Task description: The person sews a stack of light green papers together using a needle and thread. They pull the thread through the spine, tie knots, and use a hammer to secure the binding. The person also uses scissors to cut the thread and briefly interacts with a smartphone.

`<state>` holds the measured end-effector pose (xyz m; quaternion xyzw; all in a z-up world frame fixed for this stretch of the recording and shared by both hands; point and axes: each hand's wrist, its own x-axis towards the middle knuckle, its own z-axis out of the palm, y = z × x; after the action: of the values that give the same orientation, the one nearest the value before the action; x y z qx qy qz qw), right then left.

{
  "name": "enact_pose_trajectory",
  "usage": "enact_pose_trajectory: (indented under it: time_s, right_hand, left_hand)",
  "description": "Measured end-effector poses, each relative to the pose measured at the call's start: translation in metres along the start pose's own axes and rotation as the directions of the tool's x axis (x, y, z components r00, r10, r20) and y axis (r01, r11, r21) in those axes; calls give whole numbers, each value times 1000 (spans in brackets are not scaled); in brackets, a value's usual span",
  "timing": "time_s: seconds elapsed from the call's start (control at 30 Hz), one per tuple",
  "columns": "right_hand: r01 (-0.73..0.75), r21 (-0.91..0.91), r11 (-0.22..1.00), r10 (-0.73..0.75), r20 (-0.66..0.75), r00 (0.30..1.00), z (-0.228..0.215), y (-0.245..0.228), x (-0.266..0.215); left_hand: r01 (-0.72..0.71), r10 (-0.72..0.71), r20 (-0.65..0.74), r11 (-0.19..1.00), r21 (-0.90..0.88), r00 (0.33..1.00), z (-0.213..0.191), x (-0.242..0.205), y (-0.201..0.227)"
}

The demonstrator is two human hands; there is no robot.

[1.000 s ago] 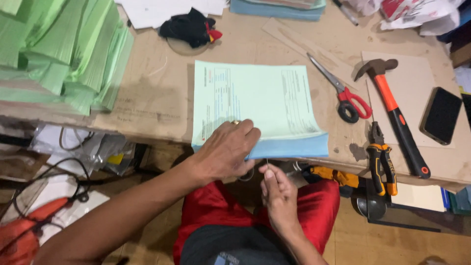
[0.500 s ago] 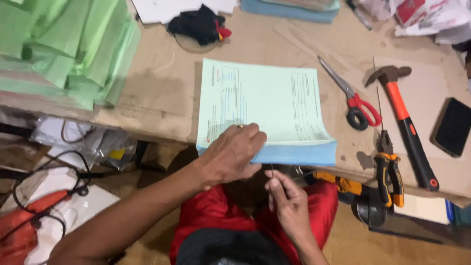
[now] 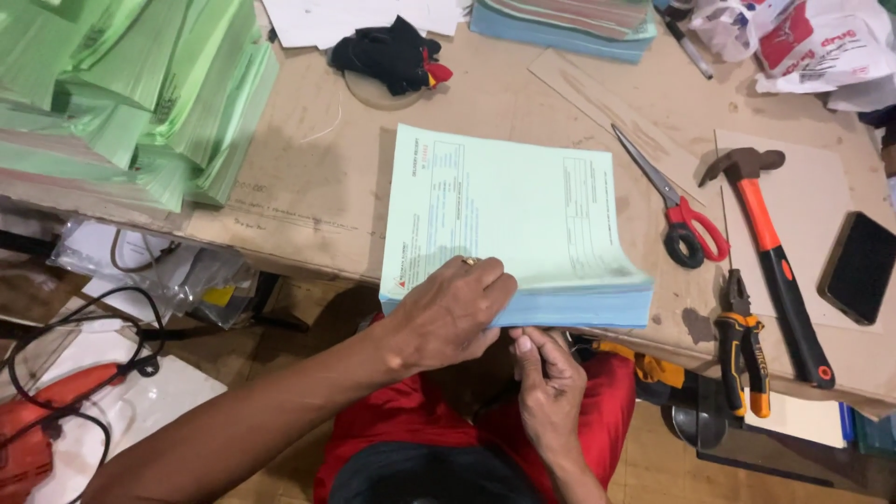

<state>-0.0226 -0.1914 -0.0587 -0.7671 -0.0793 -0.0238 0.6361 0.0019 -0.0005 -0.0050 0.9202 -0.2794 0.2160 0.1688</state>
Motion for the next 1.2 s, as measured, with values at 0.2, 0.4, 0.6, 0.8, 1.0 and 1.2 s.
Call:
enact_pose_trajectory:
  time_s: [0.2,0.4,0.6,0.8,1.0,1.2]
  right_hand:
    - [77,-111,991,-73,39,997,-3,-7,4]
    - [47,-109,993,-39,75,996,-7,-1,-2]
    - [-27,-66,997,31,67,997,-9,6,-9]
    - [48,-50,998,-45,54,997,-5,9,-1]
    - [13,-59,998,-12,15,1000,0,-3,3]
    - [-33,-13,999,34,117,993,-8,-2,1]
  left_hand:
    - [43,-45,-22,994,-104,999,3,-5,1]
    - [95,-91,45,990,-108,995,-5,1,4]
    - [130,-101,201,982,-140,974,-11,8,7]
    - [139,-94,280,979,-147,955,-14,19,4]
    - [146,-107,296,983,-112,949,-12,19,9]
    - [215,-123,373,952,-216,920,-26,20,11]
